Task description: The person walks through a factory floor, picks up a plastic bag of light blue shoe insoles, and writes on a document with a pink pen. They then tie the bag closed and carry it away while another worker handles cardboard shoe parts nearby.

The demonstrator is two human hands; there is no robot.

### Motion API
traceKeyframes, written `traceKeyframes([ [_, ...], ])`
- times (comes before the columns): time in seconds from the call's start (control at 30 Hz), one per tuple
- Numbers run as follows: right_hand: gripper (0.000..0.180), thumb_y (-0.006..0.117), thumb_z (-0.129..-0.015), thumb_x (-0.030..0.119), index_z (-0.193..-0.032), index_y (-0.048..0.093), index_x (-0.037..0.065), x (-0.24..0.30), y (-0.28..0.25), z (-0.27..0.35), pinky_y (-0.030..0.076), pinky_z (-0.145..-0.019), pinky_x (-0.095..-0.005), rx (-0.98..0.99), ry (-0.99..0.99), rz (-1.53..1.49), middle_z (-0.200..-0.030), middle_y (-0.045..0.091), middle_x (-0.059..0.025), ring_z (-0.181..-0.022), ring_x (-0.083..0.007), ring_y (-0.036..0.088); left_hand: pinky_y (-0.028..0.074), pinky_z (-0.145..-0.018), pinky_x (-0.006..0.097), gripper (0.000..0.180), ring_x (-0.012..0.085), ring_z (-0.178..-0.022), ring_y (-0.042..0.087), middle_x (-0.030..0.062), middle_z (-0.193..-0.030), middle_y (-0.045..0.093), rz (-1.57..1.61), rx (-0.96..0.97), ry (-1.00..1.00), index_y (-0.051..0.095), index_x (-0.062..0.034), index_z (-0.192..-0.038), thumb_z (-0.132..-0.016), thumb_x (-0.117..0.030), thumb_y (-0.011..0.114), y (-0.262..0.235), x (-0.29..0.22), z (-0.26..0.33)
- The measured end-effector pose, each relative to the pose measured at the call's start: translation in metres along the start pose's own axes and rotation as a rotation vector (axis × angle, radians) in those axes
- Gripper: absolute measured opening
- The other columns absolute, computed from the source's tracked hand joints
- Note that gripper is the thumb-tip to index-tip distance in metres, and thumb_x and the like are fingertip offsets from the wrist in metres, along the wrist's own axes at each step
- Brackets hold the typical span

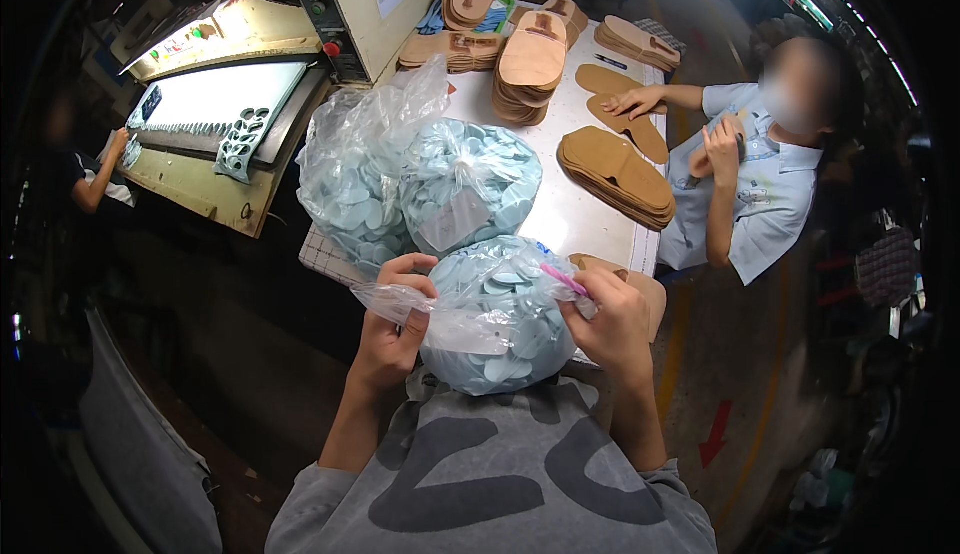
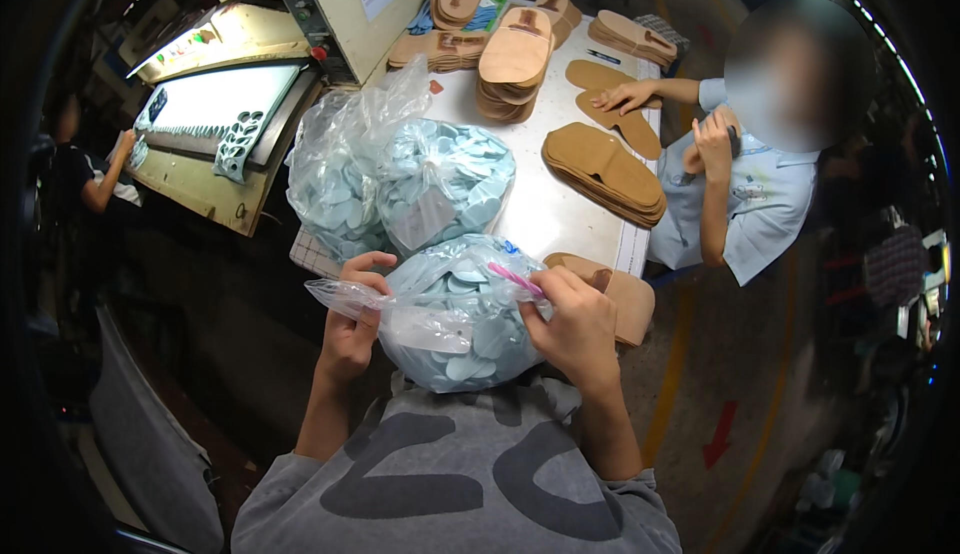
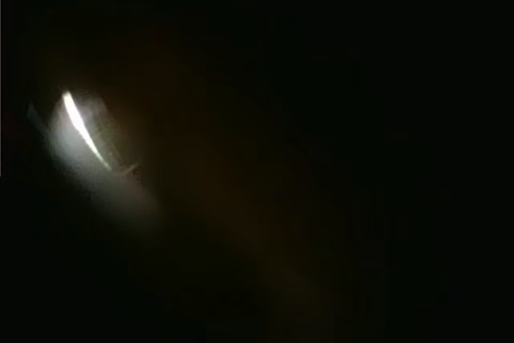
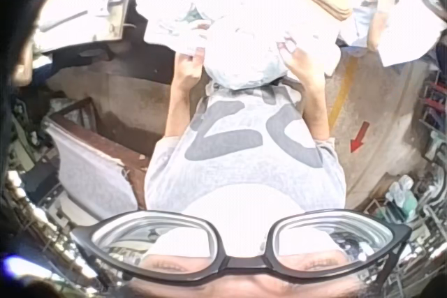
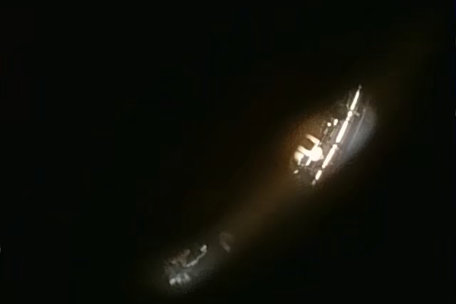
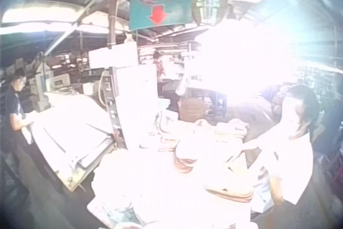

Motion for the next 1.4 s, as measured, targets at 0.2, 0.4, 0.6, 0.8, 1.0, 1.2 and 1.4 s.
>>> traceKeyframes([
  [0.2,0.013,0.073,-0.087,0.006,-0.081,0.065,-0.002,-0.033,-0.039,0.004,0.043,-0.054,-0.034,-0.278,0.113,-0.203,-0.068,0.058,-0.0116,-0.055,-0.0191,0.056,0.043,-0.109,0.042,0.006,0.0283,-0.128,0.059,0.0176,-0.126,0.063,0.202,-0.014,0.017,0.055,-0.0025,-0.109,-0.108,-0.008,0.054,0.005,-0.007,-0.01],
  [0.4,0.007,0.069,-0.094,0.002,-0.095,0.075,-0.002,-0.001,-0.008,0.003,0.041,-0.058,-0.0258,-0.201,-0.033,-0.469,-0.079,0.061,-0.0035,-0.068,-0.0078,0.054,0.049,-0.094,0.034,0.028,0.0171,-0.101,0.063,0.0139,-0.113,0.066,0.198,0.18,-0.122,0.05,-0.0027,-0.13,-0.105,-0.013,0.058,0.036,0.0,-0.004],
  [0.6,0.023,0.088,-0.082,0.007,-0.099,0.074,0.002,0.046,0.03,0.005,0.049,-0.056,-0.0293,-0.026,-0.233,-0.377,-0.092,0.07,-0.0086,-0.061,-0.0183,0.061,0.056,-0.074,0.035,0.08,0.0291,-0.08,0.072,0.0135,-0.101,0.072,-0.299,0.371,0.037,0.047,-0.0102,-0.158,-0.089,-0.014,0.085,0.079,-0.023,-0.013],
  [0.8,0.059,0.095,-0.081,0.016,-0.131,0.067,0.002,0.02,0.024,-0.001,0.049,-0.066,-0.028,0.153,0.1,-0.571,-0.119,0.072,-0.0093,-0.084,-0.013,0.065,0.05,-0.061,0.038,0.022,0.0289,-0.067,0.065,0.0133,-0.088,0.067,-0.221,0.2,-0.048,0.068,-0.0059,-0.108,-0.096,-0.018,0.081,0.066,-0.01,-0.012],
  [1.0,0.065,0.088,-0.087,0.018,-0.145,0.063,0.002,0.03,0.051,0.005,0.054,-0.094,-0.0356,0.423,-0.161,-0.463,-0.149,0.063,-0.0153,-0.119,-0.0236,0.065,0.048,-0.059,0.038,0.019,0.0265,-0.063,0.063,0.0122,-0.084,0.063,-0.161,0.129,-0.024,0.067,-0.0042,-0.106,-0.099,-0.018,0.078,0.06,-0.007,-0.013],
  [1.2,0.025,0.061,-0.107,0.006,-0.129,0.067,-0.003,-0.013,0.08,0.019,0.054,-0.094,-0.031,0.24,0.176,-1.001,-0.121,0.074,-0.0115,-0.105,-0.0187,0.07,0.054,-0.069,0.038,0.056,0.0303,-0.077,0.07,0.0127,-0.096,0.07,-0.214,0.165,-0.041,0.052,-0.0025,-0.144,-0.097,-0.019,0.078,0.074,-0.014,-0.006],
  [1.4,0.013,0.064,-0.104,0.009,-0.113,0.069,0.001,-0.023,0.092,0.023,0.052,-0.066,-0.0356,0.292,0.299,-0.521,-0.078,0.069,-0.0125,-0.07,-0.0192,0.068,0.054,-0.066,0.041,0.093,0.0319,-0.07,0.067,0.0123,-0.086,0.067,-0.38,0.183,0.215,0.024,-0.0022,-0.171,-0.092,-0.007,0.073,0.09,-0.026,0.0],
])
Point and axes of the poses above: each hand's wrist, its own z-axis away from the middle knuckle, its own y-axis out of the palm, x = y × z, the point moved 9 cm from there along -z, towards the middle knuckle
